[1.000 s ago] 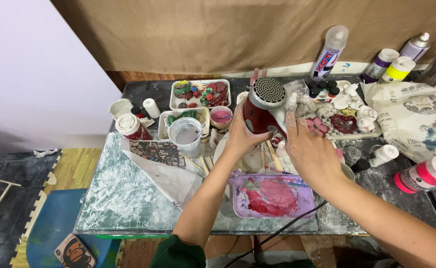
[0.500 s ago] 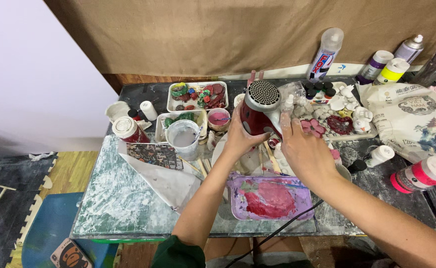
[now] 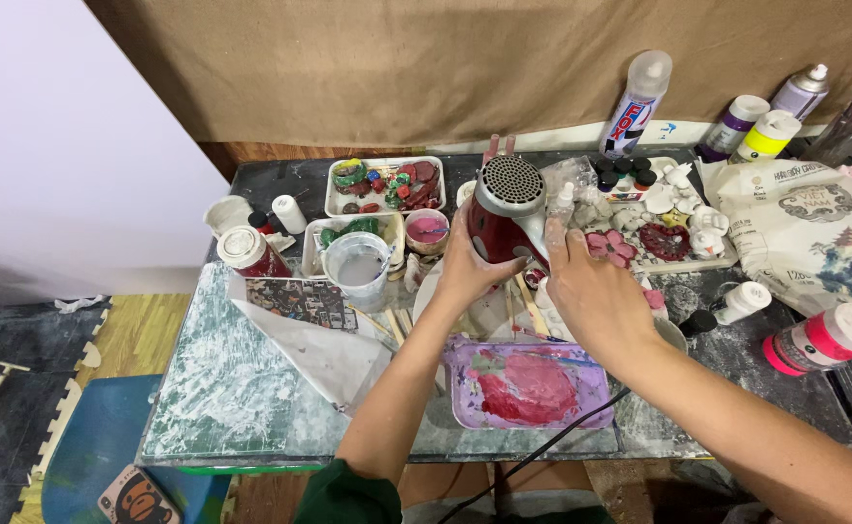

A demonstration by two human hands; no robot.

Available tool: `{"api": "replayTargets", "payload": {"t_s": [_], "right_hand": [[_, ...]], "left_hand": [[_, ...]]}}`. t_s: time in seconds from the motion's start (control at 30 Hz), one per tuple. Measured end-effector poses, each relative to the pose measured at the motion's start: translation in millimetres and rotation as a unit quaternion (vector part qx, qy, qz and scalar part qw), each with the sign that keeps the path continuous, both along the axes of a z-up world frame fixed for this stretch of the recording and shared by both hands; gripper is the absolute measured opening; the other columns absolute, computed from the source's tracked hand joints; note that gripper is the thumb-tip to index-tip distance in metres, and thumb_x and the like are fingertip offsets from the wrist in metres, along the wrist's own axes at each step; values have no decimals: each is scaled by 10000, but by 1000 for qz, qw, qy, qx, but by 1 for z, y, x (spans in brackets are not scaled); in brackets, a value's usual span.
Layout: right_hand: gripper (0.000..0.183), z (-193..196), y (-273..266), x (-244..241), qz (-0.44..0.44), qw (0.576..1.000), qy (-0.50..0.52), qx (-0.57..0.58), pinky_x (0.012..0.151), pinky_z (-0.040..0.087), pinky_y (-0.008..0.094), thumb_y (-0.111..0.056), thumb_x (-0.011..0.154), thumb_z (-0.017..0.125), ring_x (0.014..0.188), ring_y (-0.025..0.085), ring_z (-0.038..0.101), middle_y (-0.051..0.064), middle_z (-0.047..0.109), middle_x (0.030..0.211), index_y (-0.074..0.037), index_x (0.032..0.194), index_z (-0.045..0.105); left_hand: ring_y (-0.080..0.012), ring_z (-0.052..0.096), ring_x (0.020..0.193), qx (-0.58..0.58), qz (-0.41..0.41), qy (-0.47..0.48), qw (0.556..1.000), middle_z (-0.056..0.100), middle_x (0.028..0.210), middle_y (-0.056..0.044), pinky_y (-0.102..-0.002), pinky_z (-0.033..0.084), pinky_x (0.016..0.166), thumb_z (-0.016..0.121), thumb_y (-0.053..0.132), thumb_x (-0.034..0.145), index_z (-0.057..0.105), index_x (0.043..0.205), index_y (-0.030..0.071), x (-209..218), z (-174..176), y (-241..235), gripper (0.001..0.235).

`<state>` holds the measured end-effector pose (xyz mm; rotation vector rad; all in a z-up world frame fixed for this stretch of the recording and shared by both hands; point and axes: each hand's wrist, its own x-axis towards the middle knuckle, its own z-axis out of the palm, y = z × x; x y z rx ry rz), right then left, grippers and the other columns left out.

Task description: The person paints a small pink clay object with a brush, repeatedly dipping the brush into a container of pink paint. They use a hair dryer to dry the painted object and continue applying paint to different areas.

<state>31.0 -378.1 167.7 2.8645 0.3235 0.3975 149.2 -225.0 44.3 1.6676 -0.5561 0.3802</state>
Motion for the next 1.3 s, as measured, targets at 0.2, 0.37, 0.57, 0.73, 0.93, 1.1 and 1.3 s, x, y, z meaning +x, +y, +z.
{"api": "replayTargets", "payload": {"t_s": [0.2, 0.37, 0.57, 0.73, 0.93, 1.1, 1.3], "right_hand": [[653, 2, 2, -1, 2, 1000, -6, 11, 466, 591, 396, -46, 825, 584, 627, 316, 731, 223, 609, 1125, 122, 1424, 387], [665, 2, 2, 0, -1, 1000, 2, 8, 462, 587, 395, -55, 824, 584, 616, 302, 726, 214, 609, 1114, 111, 1434, 381], [660, -4, 0, 0, 15, 1000, -24, 3, 469, 583, 391, -62, 841, 589, 634, 304, 721, 205, 614, 1091, 111, 1446, 391], [754, -4, -9, 4, 8, 998, 4, 65, 545, 598, 447, -226, 839, 656, 736, 356, 721, 206, 587, 1195, 37, 1482, 362], [773, 7, -16, -3, -45, 996, 49, 67, 641, 606, 463, -300, 888, 675, 887, 363, 705, 161, 580, 1194, -62, 1545, 344], [749, 6, -26, -2, -21, 995, 16, 96, 666, 599, 480, -299, 874, 684, 834, 390, 709, 170, 607, 1208, -67, 1520, 385], [782, -8, -41, -6, 1, 992, 6, 125, 657, 594, 499, -324, 839, 702, 805, 414, 709, 202, 585, 1308, -74, 1512, 392]], "left_hand": [[-324, 511, 1404, -8, 0, 1, 1000, 510, 1486, -225, -417, 396, 1190, 957, 271, 596, 339, 1540, -47, 1, -1, -1, 1173], [-307, 532, 1395, -21, -5, -4, 1000, 528, 1480, -217, -410, 408, 1192, 950, 254, 599, 345, 1538, -48, 0, -3, -1, 1158], [-287, 526, 1407, -55, -24, 2, 998, 515, 1497, -214, -397, 401, 1207, 953, 234, 610, 304, 1544, -54, 5, -11, -4, 1173], [-267, 468, 1466, -38, -94, 14, 995, 476, 1564, -213, -394, 358, 1239, 956, 247, 656, 240, 1599, -49, 10, -8, 10, 1221], [-237, 491, 1438, 4, -161, 56, 985, 494, 1552, -180, -383, 381, 1220, 960, 287, 651, 246, 1600, -26, 17, 12, 13, 1228], [-251, 497, 1464, -16, -185, 10, 983, 517, 1562, -193, -387, 374, 1267, 948, 281, 686, 314, 1605, -28, 17, 22, 8, 1158], [-252, 497, 1460, 32, -150, 53, 987, 494, 1575, -193, -388, 382, 1232, 973, 343, 612, 271, 1610, -27, -4, 31, 10, 1275]]}}
